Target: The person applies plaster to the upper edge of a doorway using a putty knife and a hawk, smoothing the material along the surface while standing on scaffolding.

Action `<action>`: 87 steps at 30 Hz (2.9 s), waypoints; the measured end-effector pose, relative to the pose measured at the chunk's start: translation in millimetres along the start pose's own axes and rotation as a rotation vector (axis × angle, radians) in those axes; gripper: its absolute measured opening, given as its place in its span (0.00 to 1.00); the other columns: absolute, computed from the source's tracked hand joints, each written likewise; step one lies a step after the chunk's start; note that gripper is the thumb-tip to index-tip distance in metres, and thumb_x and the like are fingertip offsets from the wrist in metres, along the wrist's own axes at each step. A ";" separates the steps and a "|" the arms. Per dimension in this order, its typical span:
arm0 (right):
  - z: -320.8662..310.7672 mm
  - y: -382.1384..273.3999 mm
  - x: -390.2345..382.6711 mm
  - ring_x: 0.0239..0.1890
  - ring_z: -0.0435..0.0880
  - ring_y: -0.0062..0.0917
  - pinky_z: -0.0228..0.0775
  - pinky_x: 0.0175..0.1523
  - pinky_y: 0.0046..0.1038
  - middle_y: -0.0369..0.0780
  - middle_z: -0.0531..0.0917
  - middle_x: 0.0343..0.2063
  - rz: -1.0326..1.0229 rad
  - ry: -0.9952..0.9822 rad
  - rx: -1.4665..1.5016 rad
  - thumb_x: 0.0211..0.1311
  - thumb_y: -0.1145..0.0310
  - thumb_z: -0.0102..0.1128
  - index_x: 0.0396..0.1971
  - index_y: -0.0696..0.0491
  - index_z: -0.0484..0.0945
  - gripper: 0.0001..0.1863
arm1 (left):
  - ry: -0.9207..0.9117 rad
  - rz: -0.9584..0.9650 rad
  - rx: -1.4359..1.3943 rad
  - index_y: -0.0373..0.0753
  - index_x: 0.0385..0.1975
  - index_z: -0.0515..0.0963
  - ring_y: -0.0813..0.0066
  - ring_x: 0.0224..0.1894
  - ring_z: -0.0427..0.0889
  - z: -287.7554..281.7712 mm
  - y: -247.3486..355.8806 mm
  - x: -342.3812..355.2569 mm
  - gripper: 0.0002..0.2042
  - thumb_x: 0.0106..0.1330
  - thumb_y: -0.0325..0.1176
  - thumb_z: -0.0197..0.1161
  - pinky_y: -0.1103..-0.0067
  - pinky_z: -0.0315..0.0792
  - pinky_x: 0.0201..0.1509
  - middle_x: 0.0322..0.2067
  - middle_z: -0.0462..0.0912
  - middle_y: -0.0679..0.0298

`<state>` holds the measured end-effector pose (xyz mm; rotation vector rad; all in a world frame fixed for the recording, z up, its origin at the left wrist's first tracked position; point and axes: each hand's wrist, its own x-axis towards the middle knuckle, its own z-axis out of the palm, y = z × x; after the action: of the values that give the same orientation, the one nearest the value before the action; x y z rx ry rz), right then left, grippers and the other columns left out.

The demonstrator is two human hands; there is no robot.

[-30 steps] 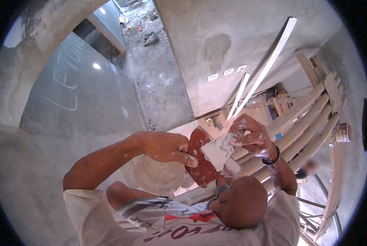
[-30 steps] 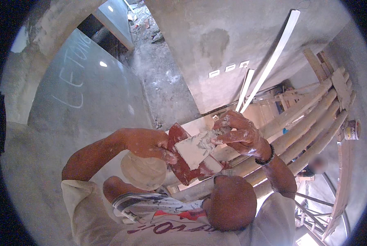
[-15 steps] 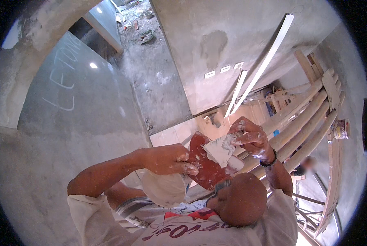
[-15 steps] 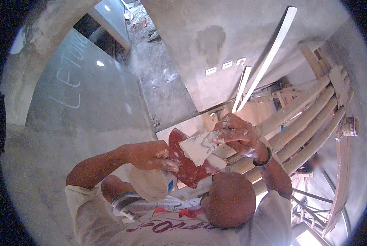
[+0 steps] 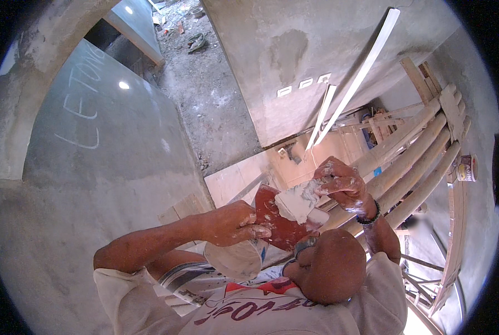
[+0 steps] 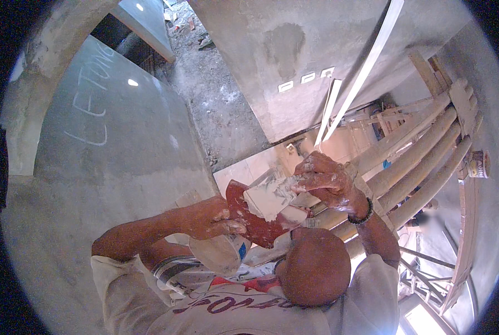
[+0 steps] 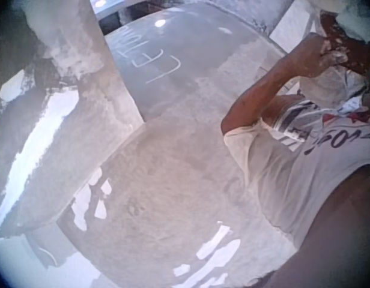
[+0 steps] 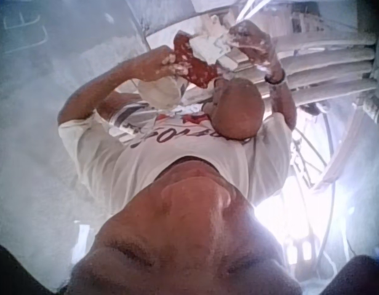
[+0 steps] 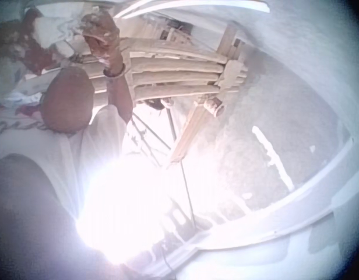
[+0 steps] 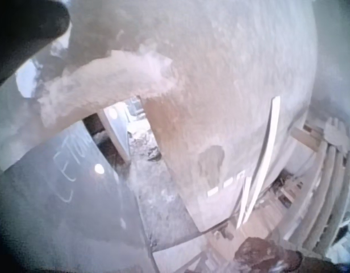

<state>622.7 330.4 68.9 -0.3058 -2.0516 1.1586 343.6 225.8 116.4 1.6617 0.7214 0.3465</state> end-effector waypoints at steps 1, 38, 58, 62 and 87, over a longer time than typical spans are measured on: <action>-1.4 1.4 -2.7 0.34 0.77 0.33 0.66 0.40 0.34 0.41 0.79 0.34 0.009 -0.006 -0.027 0.44 0.77 0.63 0.37 0.49 0.82 0.16 | 0.014 0.023 0.013 0.32 0.31 0.74 0.59 0.27 0.75 2.1 -5.0 -2.0 0.16 0.70 0.40 0.46 0.69 0.67 0.34 0.25 0.77 0.50; 154.1 -118.0 192.9 0.45 0.75 0.34 0.64 0.50 0.39 0.42 0.78 0.36 -0.485 -1.014 -0.650 0.44 0.69 0.60 0.28 0.52 0.77 0.09 | 0.740 -0.245 -0.234 0.35 0.40 0.75 0.76 0.37 0.75 -0.8 -21.2 -98.8 0.11 0.64 0.35 0.55 0.76 0.71 0.41 0.36 0.80 0.65; 299.4 -10.1 185.3 0.50 0.74 0.26 0.65 0.56 0.35 0.36 0.75 0.49 0.791 -0.366 0.935 0.65 0.52 0.48 0.55 0.52 0.65 0.24 | 1.295 -0.213 -0.727 0.32 0.41 0.75 0.76 0.35 0.75 -1.6 -29.2 -205.9 0.17 0.69 0.42 0.49 0.77 0.70 0.41 0.34 0.78 0.62; 332.3 -40.1 207.8 0.45 0.78 0.26 0.69 0.52 0.35 0.37 0.78 0.45 0.886 -0.270 1.181 0.65 0.57 0.48 0.52 0.51 0.67 0.20 | 1.324 -0.158 -0.904 0.32 0.42 0.74 0.74 0.36 0.76 5.9 -39.5 -244.9 0.21 0.68 0.48 0.49 0.75 0.72 0.41 0.34 0.78 0.61; 270.4 -120.4 397.1 0.24 0.78 0.20 0.70 0.28 0.19 0.39 0.80 0.31 -0.143 0.409 0.573 0.55 0.79 0.52 0.36 0.60 0.73 0.08 | 1.400 -0.035 -1.083 0.34 0.50 0.70 0.71 0.40 0.78 51.6 -113.4 -336.9 0.32 0.60 0.58 0.56 0.74 0.73 0.45 0.40 0.77 0.60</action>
<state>174.4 301.1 277.3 -0.0965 -1.3039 1.4007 87.6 -17.3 50.3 0.1723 1.2086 1.6027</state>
